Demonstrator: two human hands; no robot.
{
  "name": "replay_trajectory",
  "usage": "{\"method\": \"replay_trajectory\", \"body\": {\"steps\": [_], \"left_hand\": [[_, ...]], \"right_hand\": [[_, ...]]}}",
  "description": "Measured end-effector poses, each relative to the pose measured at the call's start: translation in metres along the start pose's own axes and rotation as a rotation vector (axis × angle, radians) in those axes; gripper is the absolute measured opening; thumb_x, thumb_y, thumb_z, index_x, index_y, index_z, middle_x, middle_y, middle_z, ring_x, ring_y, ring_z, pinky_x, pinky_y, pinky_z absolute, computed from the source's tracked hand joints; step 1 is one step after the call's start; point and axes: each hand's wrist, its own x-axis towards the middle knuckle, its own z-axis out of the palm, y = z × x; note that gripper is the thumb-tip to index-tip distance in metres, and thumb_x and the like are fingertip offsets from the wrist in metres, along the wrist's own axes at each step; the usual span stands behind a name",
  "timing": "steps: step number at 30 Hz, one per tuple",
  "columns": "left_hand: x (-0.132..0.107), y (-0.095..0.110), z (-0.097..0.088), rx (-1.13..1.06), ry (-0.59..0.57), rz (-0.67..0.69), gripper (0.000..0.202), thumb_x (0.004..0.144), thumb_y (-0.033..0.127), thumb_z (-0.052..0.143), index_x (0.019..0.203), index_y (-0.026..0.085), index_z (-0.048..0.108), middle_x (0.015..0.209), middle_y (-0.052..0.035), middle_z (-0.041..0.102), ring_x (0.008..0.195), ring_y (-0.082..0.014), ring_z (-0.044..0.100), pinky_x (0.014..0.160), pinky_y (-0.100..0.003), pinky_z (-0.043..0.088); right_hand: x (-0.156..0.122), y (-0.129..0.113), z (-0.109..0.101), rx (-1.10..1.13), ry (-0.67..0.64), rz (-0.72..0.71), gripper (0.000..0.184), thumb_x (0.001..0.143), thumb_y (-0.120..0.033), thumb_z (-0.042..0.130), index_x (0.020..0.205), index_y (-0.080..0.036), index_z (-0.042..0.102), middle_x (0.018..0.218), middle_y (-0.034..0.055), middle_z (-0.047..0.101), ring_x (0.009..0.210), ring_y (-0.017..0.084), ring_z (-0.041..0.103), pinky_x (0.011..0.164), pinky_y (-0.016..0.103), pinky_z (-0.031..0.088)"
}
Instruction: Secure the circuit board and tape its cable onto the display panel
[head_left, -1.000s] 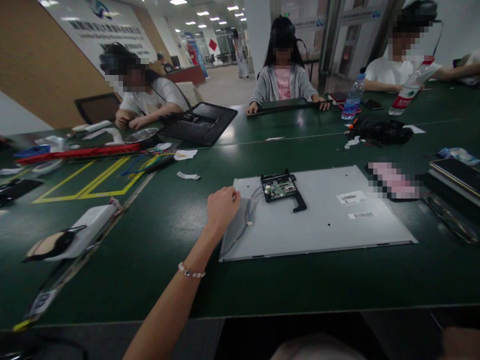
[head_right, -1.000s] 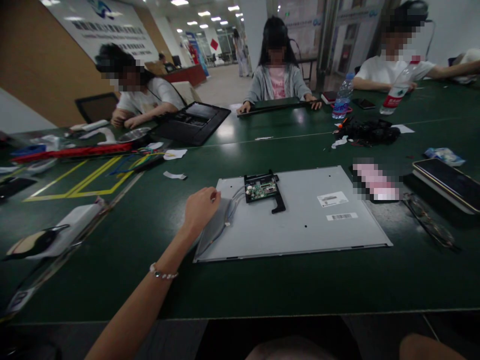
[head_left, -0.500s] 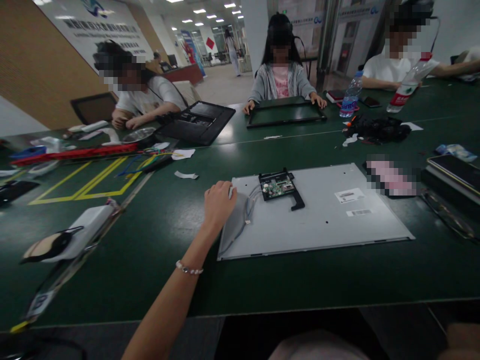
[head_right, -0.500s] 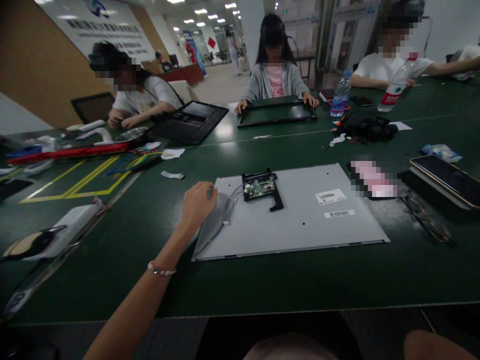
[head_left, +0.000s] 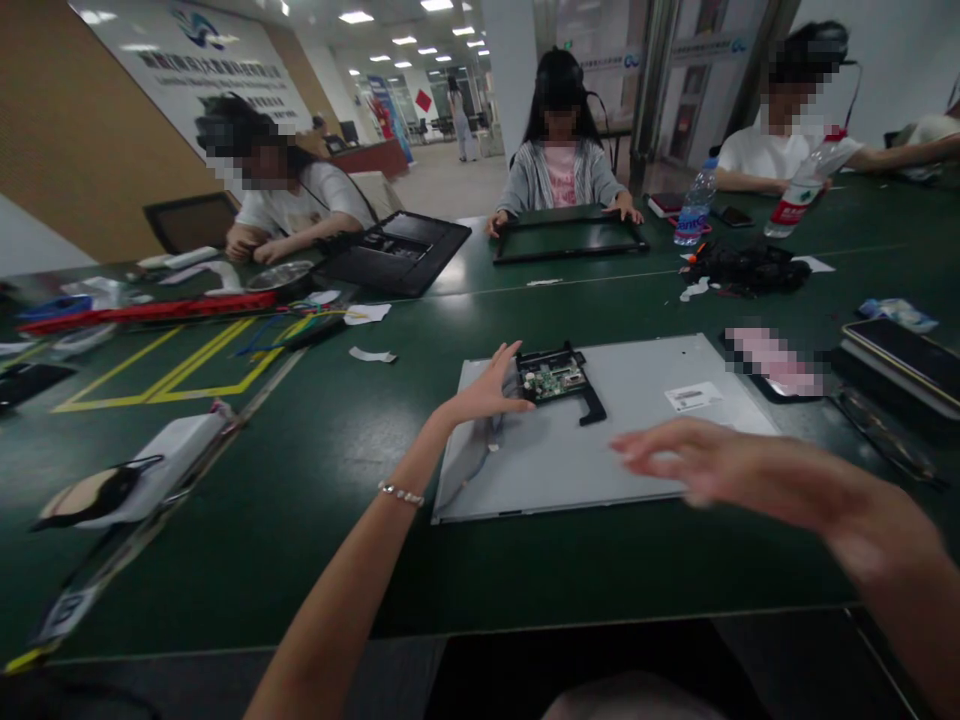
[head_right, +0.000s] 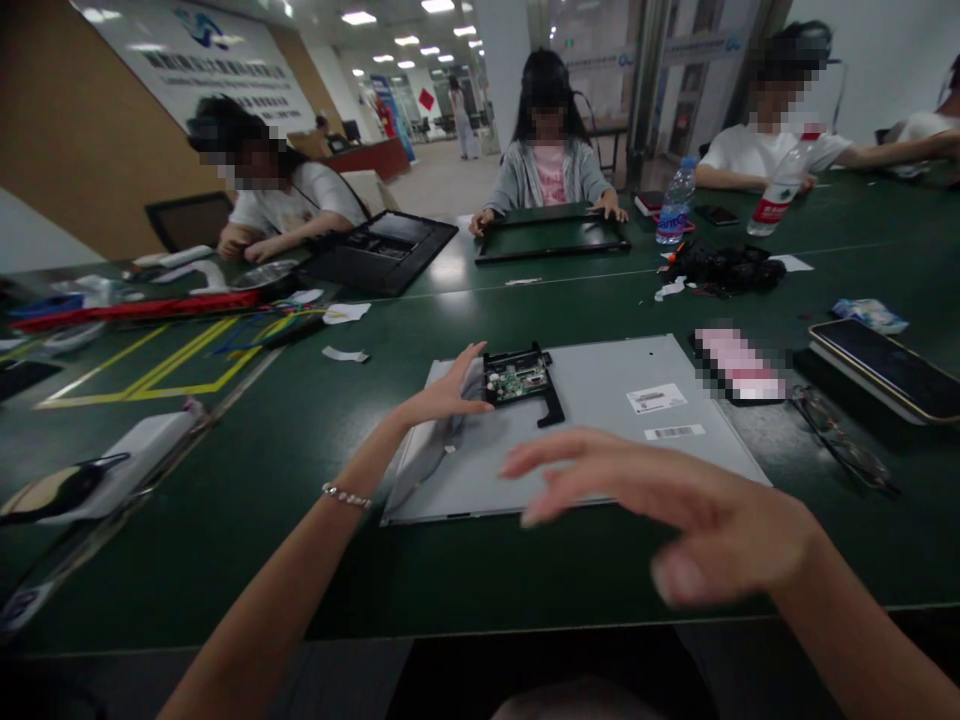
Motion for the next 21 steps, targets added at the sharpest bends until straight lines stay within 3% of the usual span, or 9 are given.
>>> {"method": "replay_trajectory", "body": {"steps": [1, 6, 10, 21], "left_hand": [[0.002, -0.002, 0.0, -0.027, -0.023, 0.007, 0.115, 0.07, 0.052, 0.073, 0.155, 0.014, 0.006, 0.16, -0.0192, 0.006, 0.147, -0.0331, 0.009, 0.118, -0.046, 0.015], [0.007, -0.004, 0.005, -0.083, -0.018, 0.061, 0.111, 0.068, 0.045, 0.075, 0.153, 0.01, 0.013, 0.156, -0.0196, 0.022, 0.143, -0.03, 0.027, 0.118, -0.042, 0.019], [0.005, -0.002, 0.009, -0.083, 0.041, 0.071, 0.109, 0.067, 0.046, 0.075, 0.153, 0.012, 0.017, 0.155, -0.019, 0.026, 0.141, -0.031, 0.029, 0.117, -0.045, 0.022], [0.003, 0.03, 0.032, -0.124, -0.043, 0.18, 0.104, 0.07, 0.047, 0.073, 0.154, 0.019, 0.017, 0.155, -0.017, 0.024, 0.141, -0.0349, 0.027, 0.116, -0.051, 0.021]], "right_hand": [[0.002, 0.01, -0.01, -0.072, -0.049, 0.038, 0.042, 0.089, -0.053, 0.054, 0.128, -0.039, 0.058, 0.143, -0.0009, 0.051, 0.134, 0.028, 0.044, 0.106, 0.047, 0.04], [0.012, 0.097, -0.051, -0.656, 0.245, 0.338, 0.048, 0.093, -0.046, 0.043, 0.138, -0.03, 0.05, 0.144, 0.0049, 0.051, 0.134, 0.028, 0.043, 0.112, 0.049, 0.032], [0.012, 0.15, -0.056, -0.986, 0.22, 0.416, 0.056, 0.093, -0.048, 0.04, 0.145, -0.029, 0.042, 0.155, 0.0059, 0.036, 0.144, 0.035, 0.023, 0.113, 0.061, 0.021], [0.011, 0.176, -0.053, -1.176, 0.186, 0.392, 0.055, 0.099, -0.045, 0.022, 0.15, -0.028, 0.034, 0.158, 0.0066, 0.029, 0.143, 0.034, 0.025, 0.108, 0.065, 0.026]]}}
